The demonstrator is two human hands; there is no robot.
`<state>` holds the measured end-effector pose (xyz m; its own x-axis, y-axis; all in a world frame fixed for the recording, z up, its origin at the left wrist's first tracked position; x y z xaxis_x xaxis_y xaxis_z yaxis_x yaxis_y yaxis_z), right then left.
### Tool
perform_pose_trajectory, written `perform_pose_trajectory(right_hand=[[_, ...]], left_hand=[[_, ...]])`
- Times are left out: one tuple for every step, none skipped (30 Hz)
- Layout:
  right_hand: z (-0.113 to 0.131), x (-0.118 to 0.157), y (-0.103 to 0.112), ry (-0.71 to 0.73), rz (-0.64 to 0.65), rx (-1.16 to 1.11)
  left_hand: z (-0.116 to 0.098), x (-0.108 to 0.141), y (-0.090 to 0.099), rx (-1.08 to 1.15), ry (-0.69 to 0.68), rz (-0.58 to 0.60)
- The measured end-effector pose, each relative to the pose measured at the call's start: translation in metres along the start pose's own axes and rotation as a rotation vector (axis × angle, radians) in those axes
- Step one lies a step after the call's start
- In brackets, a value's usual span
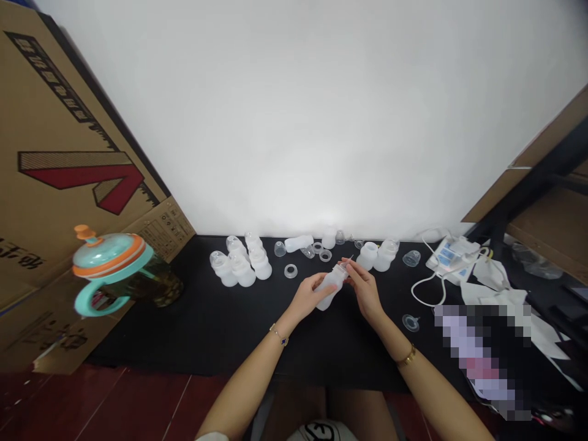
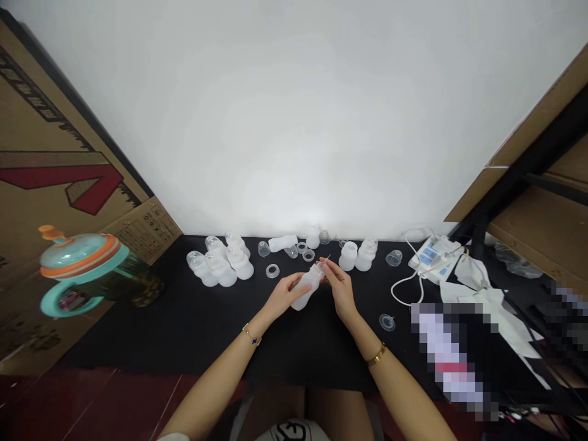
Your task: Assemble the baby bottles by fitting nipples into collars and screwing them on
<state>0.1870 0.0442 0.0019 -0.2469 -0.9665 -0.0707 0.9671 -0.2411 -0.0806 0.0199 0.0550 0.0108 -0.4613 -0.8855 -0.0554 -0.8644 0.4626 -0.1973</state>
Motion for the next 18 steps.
perform_pose_trajectory(right_hand=[[-0.0004,-0.0002,0.0002,0.000,0.001,-0.001],[-0.0008,-0.0004,0.0004,-0.001,0.002,-0.005],[-0.0012,-0.0007,0.0006,-0.001,0.003,-0.010],[-0.0016,-0.0009,0.0007,0.000,0.005,-0.016],[-0.0021,-0.0012,0.0007,0.003,0.008,-0.022],[-0.0026,-0.0014,0.0007,0.007,0.013,-0.028],[-0.0032,-0.0015,0.0006,0.011,0.017,-0.035],[-0.0039,-0.0017,0.0005,0.014,0.023,-0.042],[-0.0046,-0.0018,0.0004,0.016,0.027,-0.050],[-0.0052,-0.0018,0.0002,0.017,0.031,-0.057],[-0.0058,-0.0019,0.0001,0.018,0.035,-0.064],[-0.0062,-0.0019,0.0000,0.018,0.037,-0.070],[-0.0065,-0.0020,-0.0001,0.016,0.039,-0.074],[-0.0066,-0.0020,-0.0001,0.013,0.040,-0.079],[-0.0066,-0.0021,-0.0001,0.010,0.040,-0.084],[-0.0064,-0.0022,0.0000,0.006,0.040,-0.089],[-0.0061,-0.0022,0.0000,0.003,0.040,-0.094],[-0.0056,-0.0023,0.0000,0.000,0.041,-0.100]], left_hand=[[-0.0002,0.0001,-0.0002,-0.003,0.002,0.000],[-0.0001,0.0001,-0.0003,-0.007,0.005,0.001],[0.0002,0.0001,-0.0004,-0.010,0.006,0.004],[0.0007,0.0000,-0.0003,-0.013,0.006,0.006],[0.0015,-0.0002,-0.0001,-0.015,0.006,0.008],[0.0024,-0.0006,0.0002,-0.015,0.006,0.009],[0.0036,-0.0011,0.0007,-0.016,0.009,0.011],[0.0047,-0.0016,0.0012,-0.017,0.013,0.011],[0.0056,-0.0021,0.0017,-0.018,0.017,0.011],[0.0062,-0.0025,0.0022,-0.020,0.019,0.010],[0.0062,-0.0028,0.0024,-0.021,0.019,0.010],[0.0058,-0.0029,0.0024,-0.023,0.017,0.010],[0.0051,-0.0028,0.0021,-0.023,0.015,0.011],[0.0042,-0.0026,0.0017,-0.020,0.013,0.011],[0.0033,-0.0022,0.0010,-0.017,0.015,0.013],[0.0025,-0.0019,0.0004,-0.017,0.018,0.012],[0.0018,-0.0015,-0.0001,-0.016,0.020,0.010],[0.0013,-0.0012,-0.0005,-0.016,0.022,0.008]])
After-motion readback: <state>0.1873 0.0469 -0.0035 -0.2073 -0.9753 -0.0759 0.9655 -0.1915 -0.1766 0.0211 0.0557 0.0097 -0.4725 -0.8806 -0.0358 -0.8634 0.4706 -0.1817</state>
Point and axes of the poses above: each hand's wrist, its own x-axis away from the middle knuckle, its own y-axis out of the back of the hand, z = x × y, the point moved 5 cm from there along -x, towards the middle knuckle, and after that the axes turned 12 degrees about x, right-handed, at the moved point
